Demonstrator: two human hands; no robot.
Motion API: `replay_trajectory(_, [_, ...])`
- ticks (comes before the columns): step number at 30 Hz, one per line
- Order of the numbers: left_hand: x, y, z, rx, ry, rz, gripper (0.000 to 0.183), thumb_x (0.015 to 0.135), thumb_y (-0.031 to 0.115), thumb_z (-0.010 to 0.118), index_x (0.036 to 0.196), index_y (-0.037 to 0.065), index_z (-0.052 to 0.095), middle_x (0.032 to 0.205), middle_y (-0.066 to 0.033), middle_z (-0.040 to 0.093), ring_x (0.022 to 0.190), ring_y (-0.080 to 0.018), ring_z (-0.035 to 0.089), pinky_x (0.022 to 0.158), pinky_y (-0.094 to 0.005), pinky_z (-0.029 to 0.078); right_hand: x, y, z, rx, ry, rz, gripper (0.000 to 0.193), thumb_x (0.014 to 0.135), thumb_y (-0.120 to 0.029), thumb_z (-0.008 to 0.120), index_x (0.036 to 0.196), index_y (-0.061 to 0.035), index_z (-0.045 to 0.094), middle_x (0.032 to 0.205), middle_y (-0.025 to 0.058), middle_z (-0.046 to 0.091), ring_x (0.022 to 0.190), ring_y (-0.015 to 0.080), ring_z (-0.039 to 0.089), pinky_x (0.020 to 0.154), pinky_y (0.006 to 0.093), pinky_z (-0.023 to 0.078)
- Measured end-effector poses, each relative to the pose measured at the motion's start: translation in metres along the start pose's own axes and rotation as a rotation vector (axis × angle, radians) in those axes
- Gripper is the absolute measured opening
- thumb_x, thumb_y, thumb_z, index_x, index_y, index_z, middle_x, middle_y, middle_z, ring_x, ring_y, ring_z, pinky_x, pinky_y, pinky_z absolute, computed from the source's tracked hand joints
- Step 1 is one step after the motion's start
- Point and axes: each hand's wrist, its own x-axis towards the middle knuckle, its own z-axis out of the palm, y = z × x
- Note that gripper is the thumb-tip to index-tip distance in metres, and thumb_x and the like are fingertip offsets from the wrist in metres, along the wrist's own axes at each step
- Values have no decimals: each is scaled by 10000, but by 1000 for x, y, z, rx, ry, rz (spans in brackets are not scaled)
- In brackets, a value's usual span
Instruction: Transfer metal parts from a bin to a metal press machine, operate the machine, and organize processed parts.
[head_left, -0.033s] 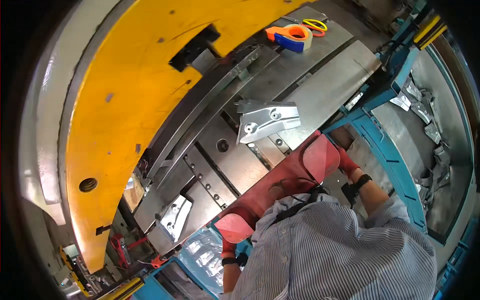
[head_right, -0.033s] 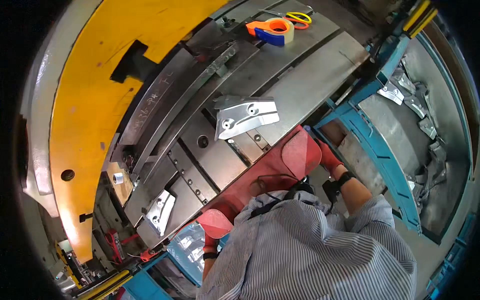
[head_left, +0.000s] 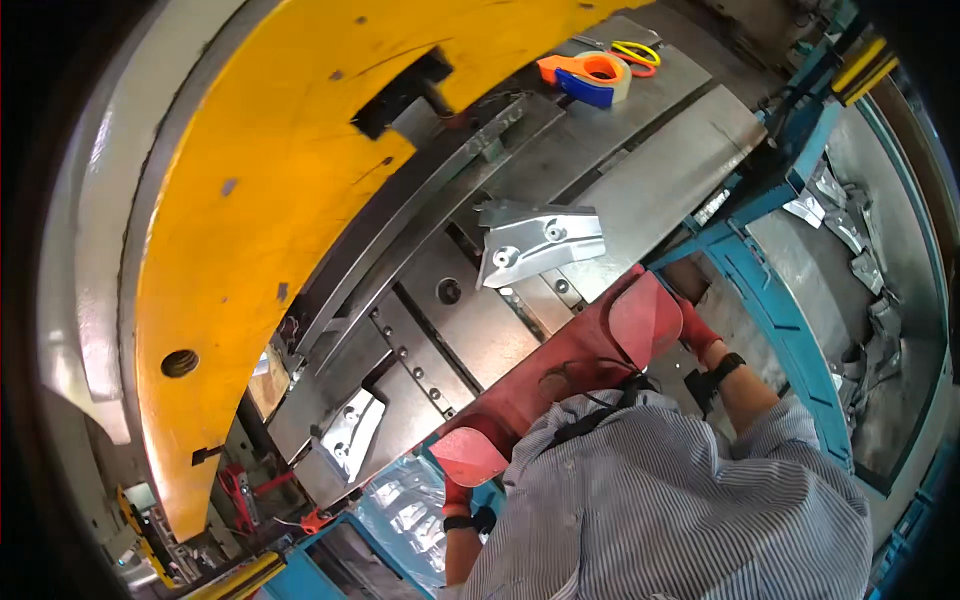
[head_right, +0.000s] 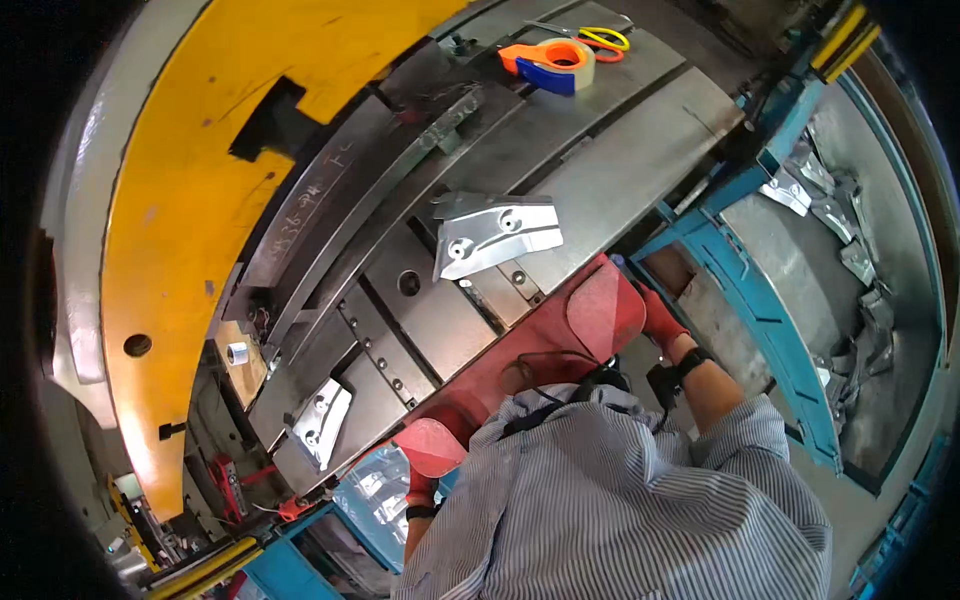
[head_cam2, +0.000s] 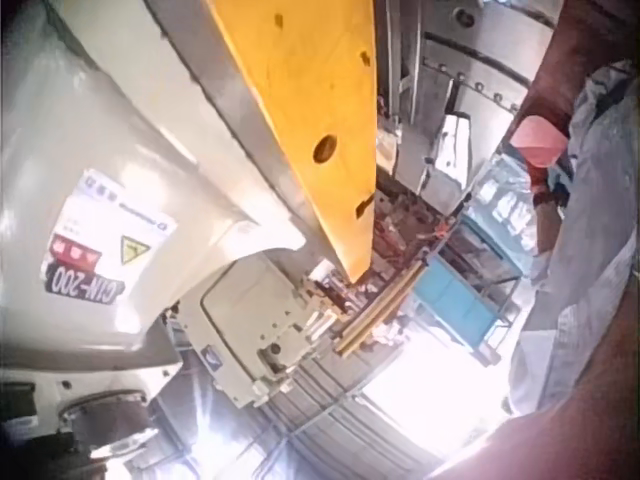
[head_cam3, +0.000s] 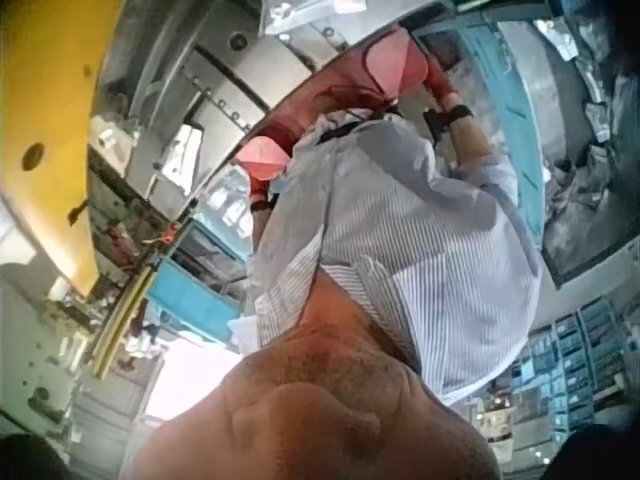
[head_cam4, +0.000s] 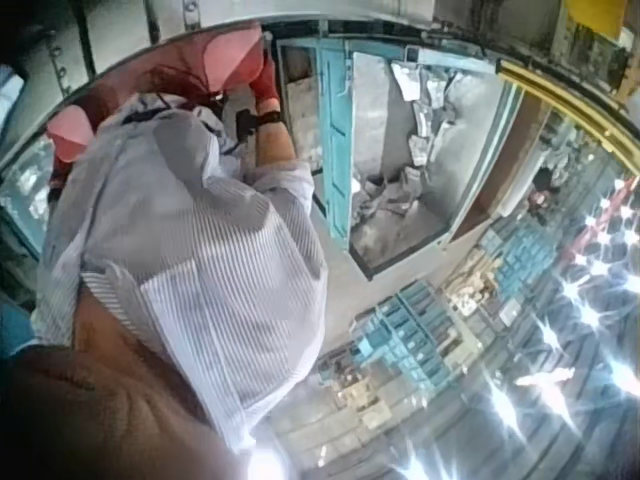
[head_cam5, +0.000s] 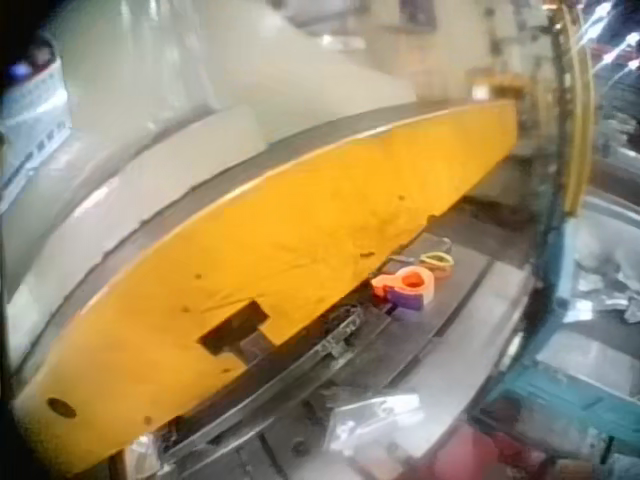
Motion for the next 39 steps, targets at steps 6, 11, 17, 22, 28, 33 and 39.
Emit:
replay_trajectory(6, [-6,74,-16,462,163,74,310,892,243,599,1095,12,641,1028,-169,686,966,-285,653,847,-375,499,6,-34,-20,-60,-109,166,476,814,-157,720,1249,-19,587,1212,107,638,1132,163,556,961,338,439])
replay_trajectory(11, [-19,219,-54,583,318,-77,314,871,349,615,943,57,703,848,-174,688,831,-323,661,745,-403,488,44,-26,-48,-479,574,-96,503,789,-132,701,1262,-22,571,1157,159,647,1082,289,603,957,376,453])
replay_trajectory(17, [-2,370,-67,694,661,448,312,871,307,641,888,-4,643,793,-186,655,721,-338,630,658,-412,470,59,-188,53,-867,305,-564,773,695,-271,757,1358,-27,440,1351,205,458,1276,364,398,1083,451,306])
replay_trajectory(22, [53,465,-79,680,661,750,224,879,226,655,894,4,630,752,-138,648,684,-303,616,637,-362,461,87,-216,110,-1201,-27,-686,1099,604,-536,766,1432,6,287,1446,269,302,1338,446,273,1128,555,164])
replay_trajectory(28, [128,553,-76,547,620,764,343,869,326,671,897,-12,625,779,-171,651,712,-328,624,668,-384,468,110,-219,117,-1288,-142,-671,1194,557,-580,786,1444,15,253,1437,275,311,1334,428,284,1117,557,176])
replay_trajectory(33, [203,578,-73,648,815,639,557,831,549,623,1018,25,634,949,-222,669,917,-388,639,784,-449,489,113,-212,123,-1263,-109,-722,1137,556,-567,790,1419,3,317,1419,262,355,1304,420,336,1099,567,212])
replay_trajectory(39, [222,611,-33,805,966,536,525,863,506,556,1069,27,618,1021,-239,657,973,-406,624,814,-475,497,106,-213,115,-1240,-95,-714,1084,568,-538,797,1405,-11,354,1415,263,370,1303,424,350,1096,571,218])
